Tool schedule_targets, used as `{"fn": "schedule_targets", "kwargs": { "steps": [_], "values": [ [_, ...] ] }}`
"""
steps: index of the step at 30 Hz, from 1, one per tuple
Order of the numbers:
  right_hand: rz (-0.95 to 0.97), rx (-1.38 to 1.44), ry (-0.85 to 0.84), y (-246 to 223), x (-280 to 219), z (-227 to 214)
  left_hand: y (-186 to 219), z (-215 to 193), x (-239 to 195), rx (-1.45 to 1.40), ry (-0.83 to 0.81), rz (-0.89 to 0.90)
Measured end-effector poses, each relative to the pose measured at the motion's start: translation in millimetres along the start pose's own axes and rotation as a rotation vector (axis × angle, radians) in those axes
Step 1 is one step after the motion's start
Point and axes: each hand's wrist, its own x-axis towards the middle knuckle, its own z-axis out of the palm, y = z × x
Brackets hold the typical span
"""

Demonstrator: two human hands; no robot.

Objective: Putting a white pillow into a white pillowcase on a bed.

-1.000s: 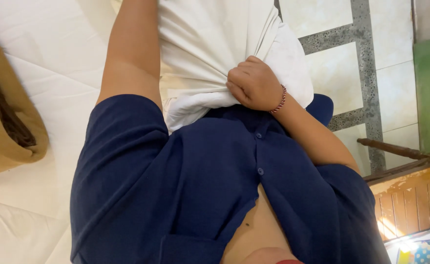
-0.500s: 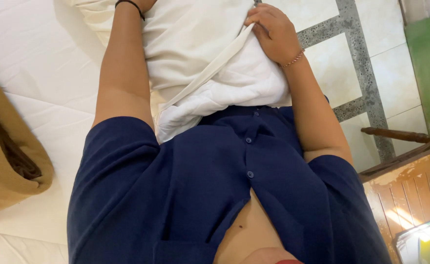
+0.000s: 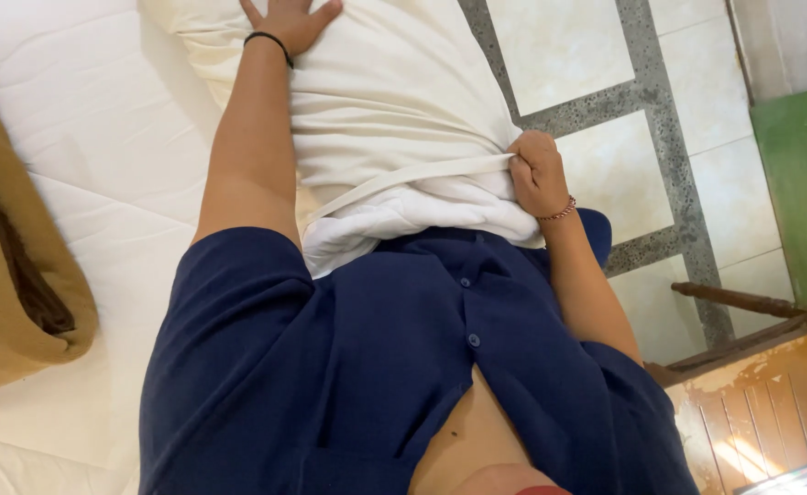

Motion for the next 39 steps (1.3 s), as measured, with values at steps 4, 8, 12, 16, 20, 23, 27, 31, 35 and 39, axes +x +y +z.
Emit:
{"fn": "schedule_targets", "kwargs": {
  "steps": [4,8,12,16,20,23,27,31,35,39],
  "values": [
    [0.016,-0.021,-0.033,-14,10,-10,5,-7,-5,0.02,0.084,0.08],
    [0.008,-0.031,-0.033,-21,6,-13,15,-13,-32,0.012,0.154,0.123],
    [-0.029,-0.071,-0.021,-14,5,-15,6,-18,-109,-0.219,0.384,0.464],
    [-0.066,-0.155,-0.049,-22,20,-22,6,-30,-225,-0.295,0.283,0.619],
    [-0.165,-0.227,-0.112,-50,49,-27,4,-19,-291,-0.271,0.104,0.518],
    [-0.271,-0.248,-0.159,-75,71,-22,5,-7,-305,-0.301,0.25,0.563],
    [-0.355,-0.242,-0.208,-87,81,-9,5,13,-308,-0.374,0.261,0.524],
    [-0.368,-0.201,-0.242,-79,72,-3,2,22,-307,-0.546,0.034,0.386],
    [-0.352,-0.129,-0.33,-94,56,-17,-6,18,-311,-0.709,-0.374,0.319],
    [-0.362,-0.089,-0.413,-113,39,-24,-17,19,-311,-0.704,-0.602,0.307]
  ]
}}
